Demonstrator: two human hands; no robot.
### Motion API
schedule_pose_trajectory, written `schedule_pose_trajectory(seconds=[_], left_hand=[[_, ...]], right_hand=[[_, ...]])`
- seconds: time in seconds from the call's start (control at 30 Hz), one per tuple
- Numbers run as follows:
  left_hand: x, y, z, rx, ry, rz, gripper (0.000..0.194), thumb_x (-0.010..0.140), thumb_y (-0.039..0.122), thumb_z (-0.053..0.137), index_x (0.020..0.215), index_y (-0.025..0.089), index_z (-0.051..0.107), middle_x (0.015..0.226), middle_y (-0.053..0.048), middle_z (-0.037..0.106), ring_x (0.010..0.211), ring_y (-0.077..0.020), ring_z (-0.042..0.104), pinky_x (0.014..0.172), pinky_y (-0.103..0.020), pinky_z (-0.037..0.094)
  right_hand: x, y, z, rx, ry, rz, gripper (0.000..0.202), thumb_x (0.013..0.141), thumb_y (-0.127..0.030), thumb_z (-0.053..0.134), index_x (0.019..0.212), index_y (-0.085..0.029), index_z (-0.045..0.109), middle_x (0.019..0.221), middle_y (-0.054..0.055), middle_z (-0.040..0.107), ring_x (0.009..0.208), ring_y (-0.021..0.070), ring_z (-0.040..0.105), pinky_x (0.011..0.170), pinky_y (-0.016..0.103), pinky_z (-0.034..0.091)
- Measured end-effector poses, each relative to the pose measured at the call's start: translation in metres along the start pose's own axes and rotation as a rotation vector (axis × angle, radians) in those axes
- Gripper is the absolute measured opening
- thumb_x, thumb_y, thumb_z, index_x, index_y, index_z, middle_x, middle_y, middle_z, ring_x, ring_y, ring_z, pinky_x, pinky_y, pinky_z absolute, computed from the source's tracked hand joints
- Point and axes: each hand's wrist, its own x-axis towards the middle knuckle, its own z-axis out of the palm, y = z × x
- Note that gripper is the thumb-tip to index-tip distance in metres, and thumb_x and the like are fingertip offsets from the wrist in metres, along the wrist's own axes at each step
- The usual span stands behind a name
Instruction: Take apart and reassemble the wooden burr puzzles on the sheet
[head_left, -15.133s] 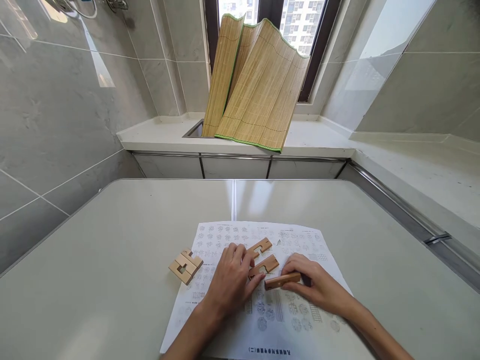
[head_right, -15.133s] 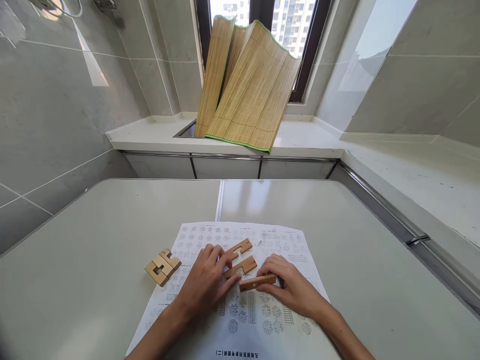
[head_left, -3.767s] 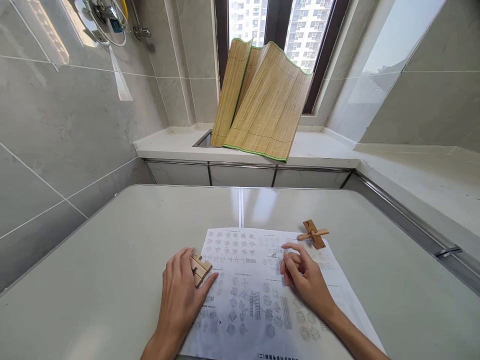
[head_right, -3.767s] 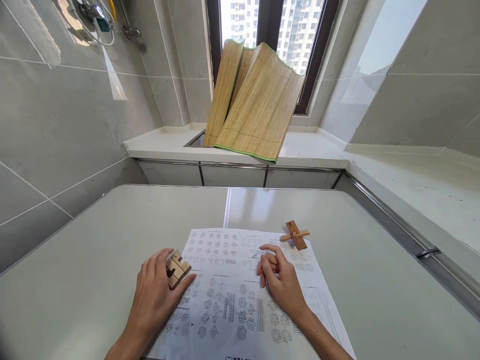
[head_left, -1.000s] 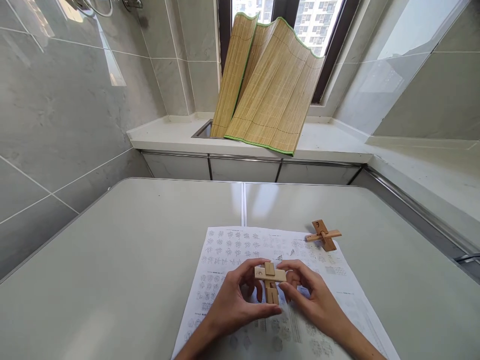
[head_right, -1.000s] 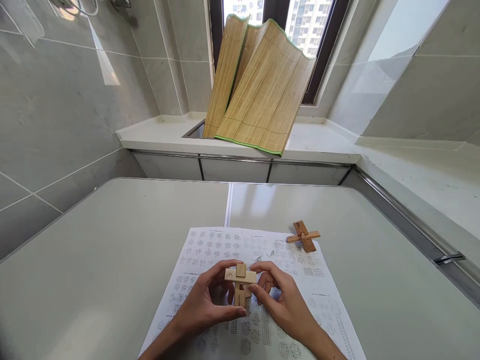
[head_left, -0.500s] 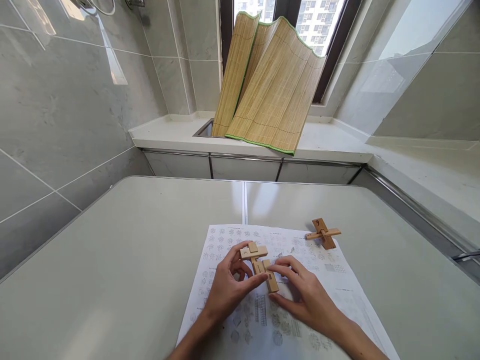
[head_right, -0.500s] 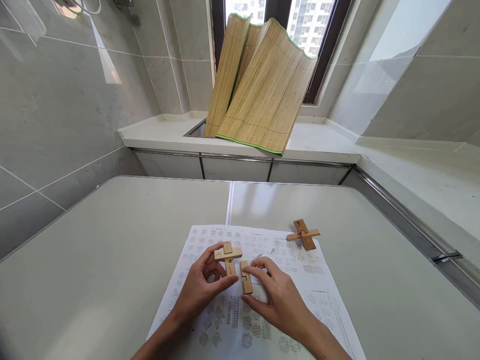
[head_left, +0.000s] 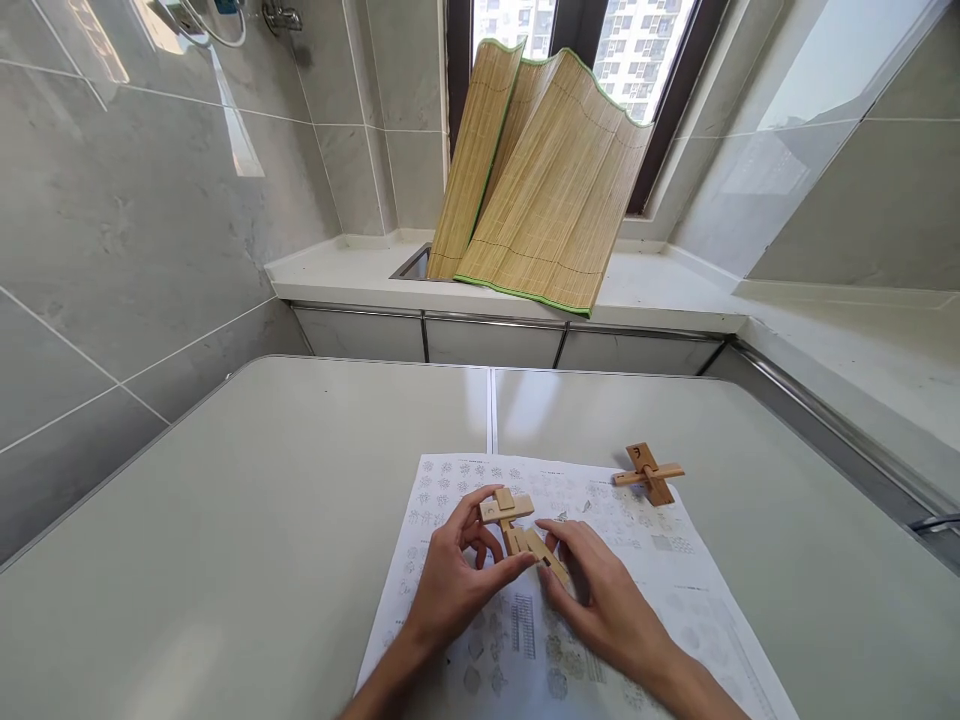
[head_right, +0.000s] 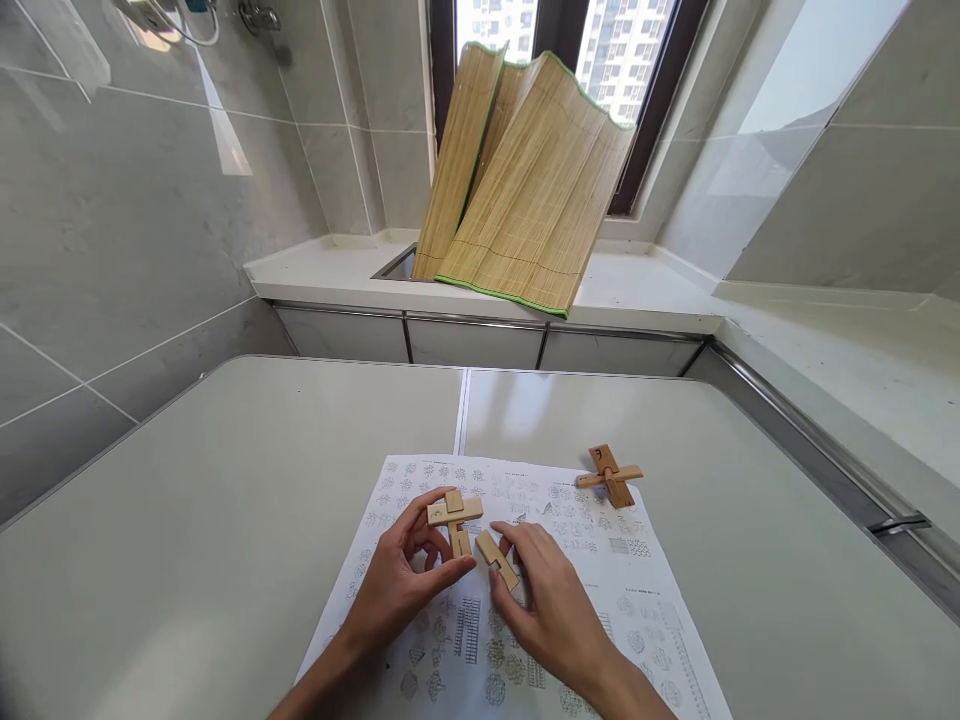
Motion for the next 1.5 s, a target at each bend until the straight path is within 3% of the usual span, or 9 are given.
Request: schedule_pose_trajectory(seconds=[0.2, 0.37, 0.5, 0.7, 0.83, 0.97, 1.17, 1.5], left_hand=[[0.001, -0.002, 0.0, 0.0, -0.003, 0.014, 0.072, 0.077, 0.043, 0.086, 0.14, 0.024, 0.057, 0.079, 0.002, 0.066, 0.067, -0.0136, 0.054, 0.064, -0.025, 0.045], [0.0, -0.004, 0.0, 0.018, -0.009, -0.007, 0.073, 0.078, 0.044, 0.085, 0.142, 0.025, 0.055, 0.076, 0.003, 0.065, 0.066, -0.0136, 0.051, 0.065, -0.025, 0.045], [-0.001, -0.002, 0.002, 0.031, -0.014, -0.022, 0.077, 0.077, 0.046, 0.086, 0.144, 0.024, 0.055, 0.073, 0.003, 0.063, 0.064, -0.0132, 0.048, 0.063, -0.025, 0.044], [-0.002, 0.001, 0.004, 0.032, -0.023, -0.03, 0.075, 0.076, 0.042, 0.087, 0.142, 0.025, 0.056, 0.07, 0.006, 0.059, 0.061, -0.0118, 0.046, 0.062, -0.024, 0.043], [-0.003, -0.001, 0.007, 0.04, -0.047, -0.015, 0.075, 0.076, 0.044, 0.088, 0.141, 0.023, 0.057, 0.071, 0.005, 0.06, 0.061, -0.0115, 0.047, 0.06, -0.023, 0.043], [-0.004, -0.006, 0.011, 0.058, -0.088, 0.051, 0.073, 0.074, 0.042, 0.088, 0.138, 0.023, 0.059, 0.078, 0.003, 0.064, 0.063, -0.0123, 0.054, 0.058, -0.023, 0.045], [-0.005, -0.008, 0.013, 0.111, -0.094, 0.095, 0.07, 0.073, 0.039, 0.09, 0.136, 0.026, 0.061, 0.08, 0.003, 0.061, 0.064, -0.0122, 0.054, 0.058, -0.021, 0.046], [-0.005, -0.011, 0.011, 0.127, -0.138, 0.163, 0.071, 0.072, 0.041, 0.091, 0.136, 0.026, 0.064, 0.091, -0.001, 0.068, 0.066, -0.0118, 0.051, 0.06, -0.022, 0.049]], right_hand=[[0.001, 0.0, -0.008, 0.095, -0.009, -0.009, 0.034, 0.1, -0.029, 0.056, 0.134, -0.027, 0.06, 0.11, 0.009, 0.069, 0.098, 0.0265, 0.066, 0.085, 0.039, 0.06], [0.003, 0.003, -0.017, 0.17, 0.04, 0.135, 0.038, 0.099, -0.039, 0.06, 0.137, -0.03, 0.062, 0.108, 0.006, 0.07, 0.1, 0.0252, 0.067, 0.092, 0.038, 0.057], [0.003, 0.004, -0.021, 0.296, 0.052, 0.244, 0.046, 0.096, -0.047, 0.066, 0.139, -0.031, 0.062, 0.12, 0.006, 0.071, 0.105, 0.0252, 0.068, 0.097, 0.037, 0.056], [0.002, 0.003, -0.022, 0.406, 0.041, 0.312, 0.035, 0.094, -0.051, 0.069, 0.115, -0.024, 0.068, 0.089, 0.005, 0.076, 0.093, 0.0264, 0.073, 0.08, 0.033, 0.058], [0.002, 0.002, -0.021, 0.435, 0.054, 0.273, 0.031, 0.098, -0.048, 0.065, 0.119, -0.024, 0.064, 0.1, 0.008, 0.078, 0.097, 0.0261, 0.074, 0.082, 0.033, 0.059], [0.003, -0.001, -0.024, 0.348, 0.084, 0.098, 0.022, 0.101, -0.043, 0.061, 0.112, -0.025, 0.068, 0.109, 0.009, 0.074, 0.096, 0.025, 0.071, 0.087, 0.037, 0.059], [0.0, 0.0, -0.024, 0.187, 0.121, 0.012, 0.026, 0.1, -0.047, 0.063, 0.11, -0.025, 0.072, 0.081, 0.003, 0.068, 0.072, 0.0217, 0.064, 0.068, 0.033, 0.059], [-0.005, -0.002, -0.021, 0.18, 0.117, -0.043, 0.021, 0.101, -0.036, 0.063, 0.118, -0.027, 0.069, 0.094, 0.006, 0.077, 0.069, 0.0192, 0.067, 0.041, 0.022, 0.049]])
